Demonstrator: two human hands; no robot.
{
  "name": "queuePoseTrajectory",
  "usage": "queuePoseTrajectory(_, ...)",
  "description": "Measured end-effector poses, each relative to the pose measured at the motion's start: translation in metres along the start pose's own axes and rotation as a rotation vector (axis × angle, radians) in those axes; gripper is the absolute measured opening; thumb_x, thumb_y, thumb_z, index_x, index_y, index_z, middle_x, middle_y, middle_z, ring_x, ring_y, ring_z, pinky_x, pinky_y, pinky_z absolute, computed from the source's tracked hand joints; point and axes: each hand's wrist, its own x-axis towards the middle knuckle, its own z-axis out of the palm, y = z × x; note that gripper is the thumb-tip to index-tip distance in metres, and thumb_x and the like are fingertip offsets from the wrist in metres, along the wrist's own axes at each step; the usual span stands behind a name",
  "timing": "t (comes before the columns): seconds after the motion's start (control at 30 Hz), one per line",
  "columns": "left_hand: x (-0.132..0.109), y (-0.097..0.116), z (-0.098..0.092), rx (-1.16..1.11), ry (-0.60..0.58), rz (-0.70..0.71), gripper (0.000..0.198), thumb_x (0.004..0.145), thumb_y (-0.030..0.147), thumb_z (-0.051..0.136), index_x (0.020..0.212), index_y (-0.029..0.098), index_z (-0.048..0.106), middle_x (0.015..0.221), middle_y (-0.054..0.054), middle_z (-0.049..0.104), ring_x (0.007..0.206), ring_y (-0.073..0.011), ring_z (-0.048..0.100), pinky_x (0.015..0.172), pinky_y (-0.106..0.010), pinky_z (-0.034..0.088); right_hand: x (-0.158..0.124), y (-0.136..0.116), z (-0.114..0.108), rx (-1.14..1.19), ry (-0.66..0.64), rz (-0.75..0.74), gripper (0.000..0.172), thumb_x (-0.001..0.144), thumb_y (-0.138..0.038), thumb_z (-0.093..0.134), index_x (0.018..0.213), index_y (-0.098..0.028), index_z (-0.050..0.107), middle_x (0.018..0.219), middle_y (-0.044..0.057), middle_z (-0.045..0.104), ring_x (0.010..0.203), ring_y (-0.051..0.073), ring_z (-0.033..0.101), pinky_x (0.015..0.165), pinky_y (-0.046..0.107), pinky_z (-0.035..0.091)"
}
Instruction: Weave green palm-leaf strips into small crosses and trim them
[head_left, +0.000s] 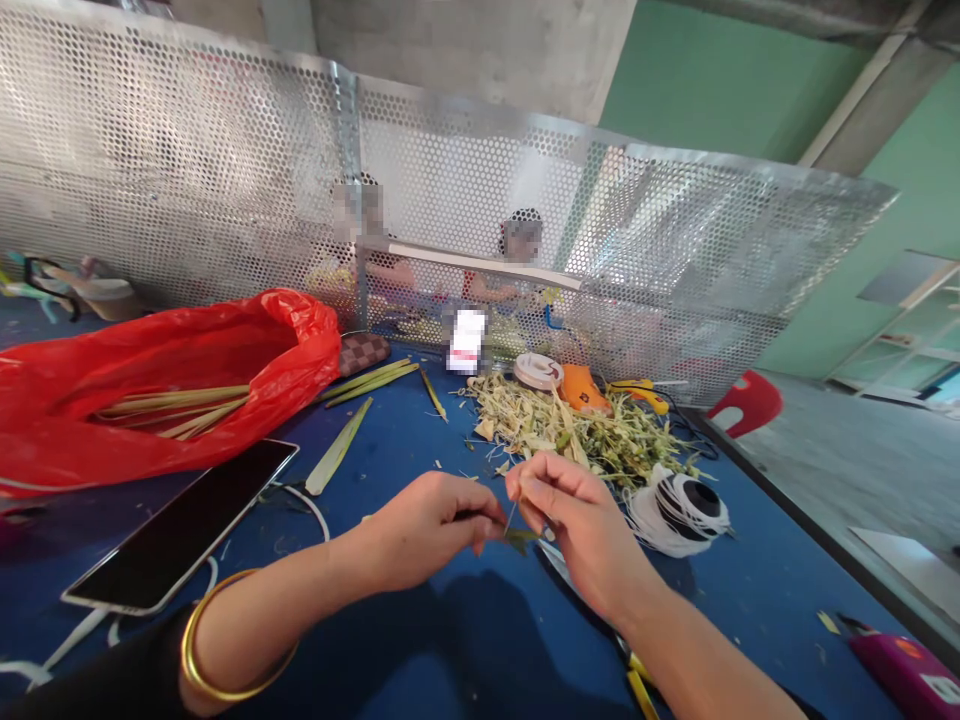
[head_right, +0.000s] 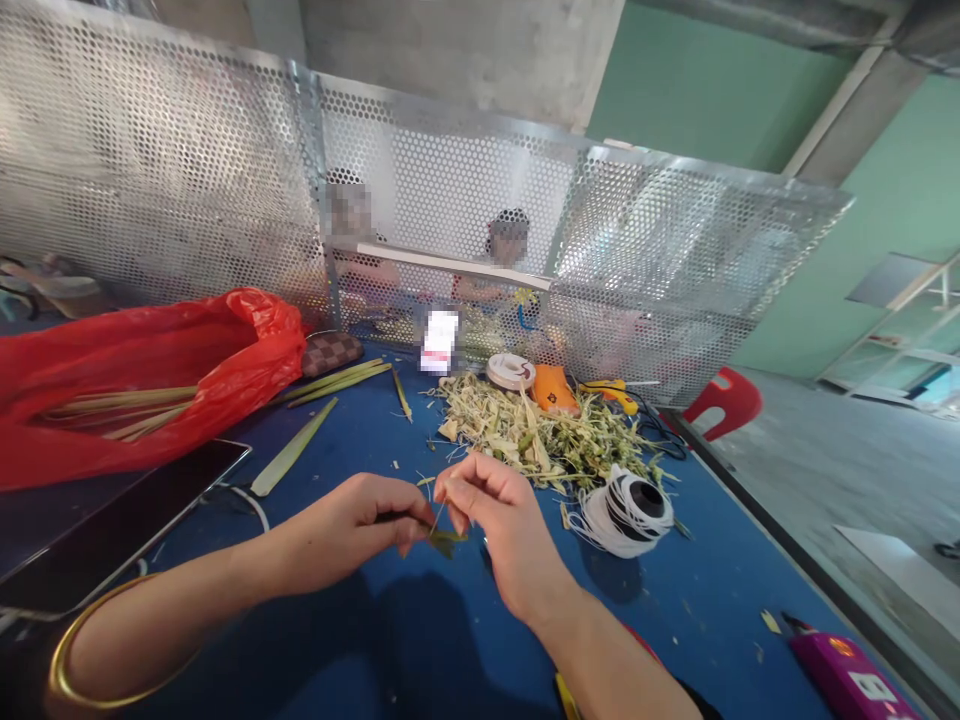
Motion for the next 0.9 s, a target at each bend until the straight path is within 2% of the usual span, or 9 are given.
queuePoseTrajectory(0.1,-0.001,0.003,-0.002,-0.097,0.002,0.026,0.017,0.081,0.024,0.049,0.079,0.018,0.065,0.066,0.004,0.057,0.065,-0.0099,0.050,0.063,-0.020,0.037,0.006,0.009,-0.004,0.358,0.021,0.188,0.012,0.078,-0.021,0.063,0.068,-0.015,0.059,0.075,0.000,0.058,0.054,0.007,0.041,0.056,0.023,0.035)
queuePoseTrajectory(0.2,-0.001,0.002,-0.002,-0.184,0.078,0.013,0.017,0.082,0.023,0.048,0.079,0.018,0.064,0.067,0.004,0.056,0.065,-0.0095,0.048,0.063,-0.020,0.036,0.010,0.021,-0.001,0.526,0.084,0.285,0.012,0.070,-0.020,0.071,0.065,-0.015,0.061,0.069,0.000,0.059,0.055,0.007,0.045,0.056,0.022,0.037)
queuePoseTrajectory(0.4,0.001,-0.004,0.000,-0.252,0.285,-0.047,0.017,0.083,0.031,0.050,0.077,0.018,0.061,0.064,0.004,0.054,0.060,-0.0096,0.045,0.057,-0.020,0.036,0.007,0.028,0.009,0.229,0.121,0.226,0.010,0.071,-0.021,0.067,0.068,-0.014,0.062,0.072,0.001,0.061,0.054,0.007,0.047,0.053,0.021,0.035)
queuePoseTrajectory(0.5,0.003,-0.007,0.000,-0.220,0.384,-0.076,0.017,0.082,0.031,0.051,0.073,0.018,0.058,0.063,0.004,0.056,0.057,-0.0097,0.045,0.055,-0.020,0.037,0.001,0.025,0.014,-0.095,0.090,0.124,0.013,0.078,-0.021,0.059,0.067,-0.015,0.059,0.067,0.000,0.059,0.056,0.010,0.049,0.058,0.023,0.039)
queuePoseTrajectory(0.57,0.004,-0.008,0.000,-0.205,0.410,-0.091,0.016,0.081,0.031,0.052,0.075,0.018,0.059,0.063,0.003,0.058,0.056,-0.0100,0.047,0.055,-0.021,0.038,-0.004,0.024,0.016,-0.379,0.056,-0.040,0.014,0.083,-0.020,0.053,0.070,-0.017,0.057,0.066,0.000,0.057,0.061,0.012,0.052,0.062,0.025,0.042)
queuePoseTrajectory(0.67,0.004,-0.009,0.001,-0.194,0.414,-0.109,0.017,0.080,0.030,0.051,0.086,0.018,0.061,0.066,0.003,0.061,0.056,-0.0106,0.050,0.055,-0.022,0.040,-0.012,0.024,0.017,-0.721,0.059,-0.420,0.013,0.087,-0.015,0.047,0.080,-0.019,0.057,0.089,0.007,0.059,0.081,0.017,0.056,0.074,0.030,0.045)
queuePoseTrajectory(0.73,0.003,-0.010,0.002,-0.159,0.411,-0.098,0.017,0.080,0.029,0.050,0.087,0.018,0.062,0.069,0.003,0.061,0.060,-0.0113,0.052,0.057,-0.022,0.041,-0.014,0.023,0.017,-0.791,0.007,-0.590,0.014,0.087,-0.011,0.046,0.087,-0.020,0.057,0.106,0.010,0.057,0.094,0.018,0.056,0.083,0.032,0.045)
queuePoseTrajectory(0.83,0.002,-0.010,0.004,-0.067,0.419,-0.069,0.016,0.079,0.026,0.049,0.081,0.018,0.063,0.070,0.002,0.061,0.067,-0.0128,0.054,0.061,-0.022,0.041,-0.014,0.022,0.016,-0.710,-0.130,-0.571,0.016,0.090,-0.010,0.042,0.092,-0.021,0.053,0.101,0.008,0.059,0.093,0.017,0.057,0.082,0.030,0.046)
queuePoseTrajectory(0.9,0.002,-0.010,0.004,-0.033,0.432,-0.059,0.017,0.079,0.024,0.048,0.082,0.019,0.064,0.071,0.002,0.063,0.069,-0.0132,0.055,0.064,-0.022,0.042,-0.013,0.021,0.016,-0.672,-0.153,-0.525,0.016,0.091,-0.010,0.040,0.092,-0.021,0.051,0.092,0.006,0.058,0.087,0.016,0.056,0.078,0.030,0.047)
